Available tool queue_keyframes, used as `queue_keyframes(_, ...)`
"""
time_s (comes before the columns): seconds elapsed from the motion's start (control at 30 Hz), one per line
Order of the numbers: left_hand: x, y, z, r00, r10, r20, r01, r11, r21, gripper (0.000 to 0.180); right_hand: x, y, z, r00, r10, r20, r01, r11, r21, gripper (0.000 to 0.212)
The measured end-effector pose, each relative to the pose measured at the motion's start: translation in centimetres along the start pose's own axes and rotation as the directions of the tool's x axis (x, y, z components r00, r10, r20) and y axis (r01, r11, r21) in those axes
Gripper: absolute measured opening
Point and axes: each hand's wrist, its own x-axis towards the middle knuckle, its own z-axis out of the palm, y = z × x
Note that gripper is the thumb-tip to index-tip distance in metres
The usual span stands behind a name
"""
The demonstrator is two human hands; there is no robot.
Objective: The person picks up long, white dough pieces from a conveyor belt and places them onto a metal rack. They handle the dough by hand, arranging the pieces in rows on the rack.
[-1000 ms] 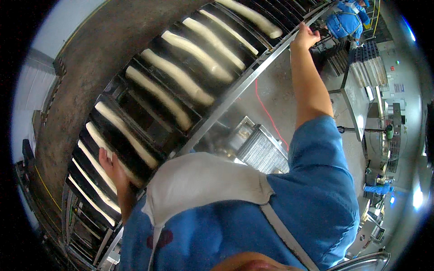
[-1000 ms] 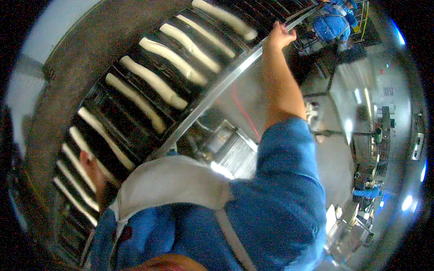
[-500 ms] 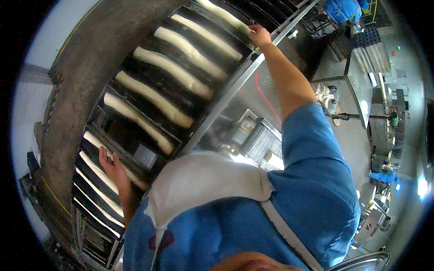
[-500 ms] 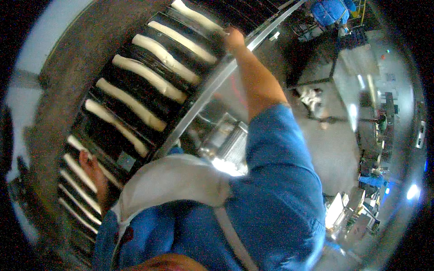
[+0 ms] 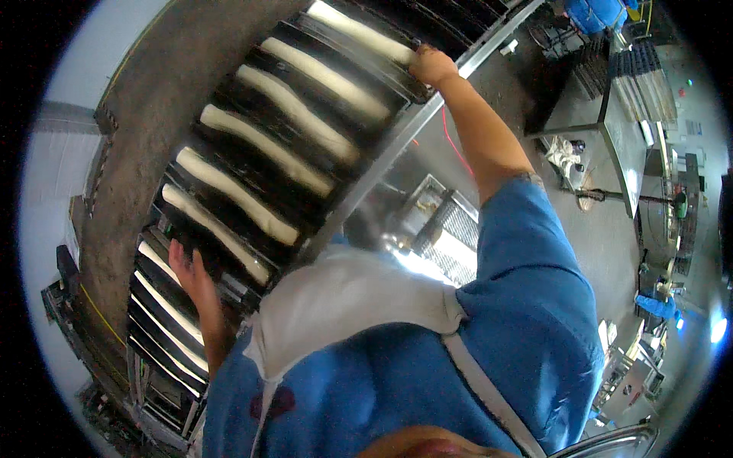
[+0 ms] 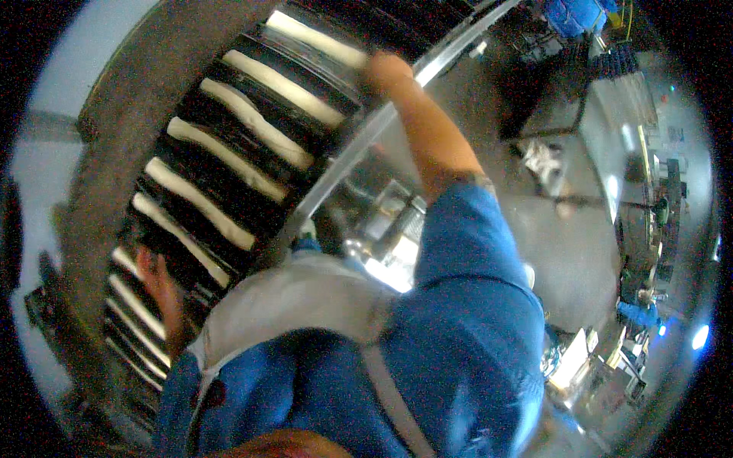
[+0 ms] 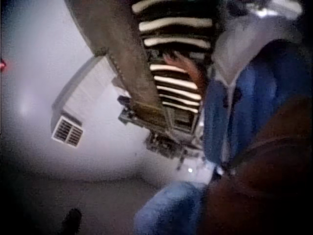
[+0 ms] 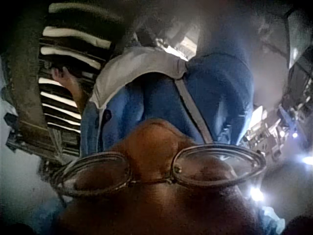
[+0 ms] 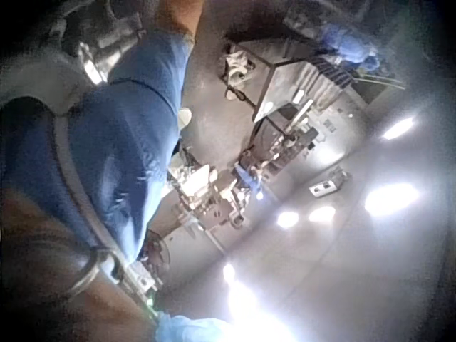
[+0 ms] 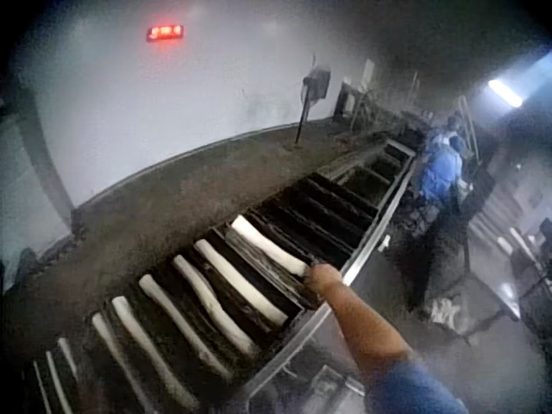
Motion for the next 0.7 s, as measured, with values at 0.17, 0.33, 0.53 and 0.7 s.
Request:
queue_keyframes(0.17, -0.1, 2.0, 1.8, 0.999, -0.020, 0.028, 0.019, 1.000, 0.018, 0.049, -10.3, 1.5, 1.0, 0.720, -0.052, -0.693, 0.346, 0.892, 0.292, 0.034)
queue_keyframes(0.33, 1.4, 3.6, 6.5, 0.995, 0.015, 0.096, -0.010, 0.999, -0.053, 0.048, -26.3, 1.3, 11.3, 0.994, -0.110, -0.001, 0.110, 0.990, 0.091, 0.070)
queue_keyframes(0.53, 3.5, 6.2, 12.2, 0.980, 0.144, 0.140, -0.136, 0.989, -0.064, 0.048, -26.5, 2.7, 12.8, 0.969, 0.078, 0.236, -0.142, 0.952, 0.270, 0.052)
queue_keyframes(0.7, 2.8, 6.3, 14.5, 0.982, 0.098, 0.159, -0.080, 0.990, -0.114, 0.047, -24.6, 8.7, -0.3, 0.897, 0.272, -0.348, 0.206, 0.441, 0.874, 0.042)
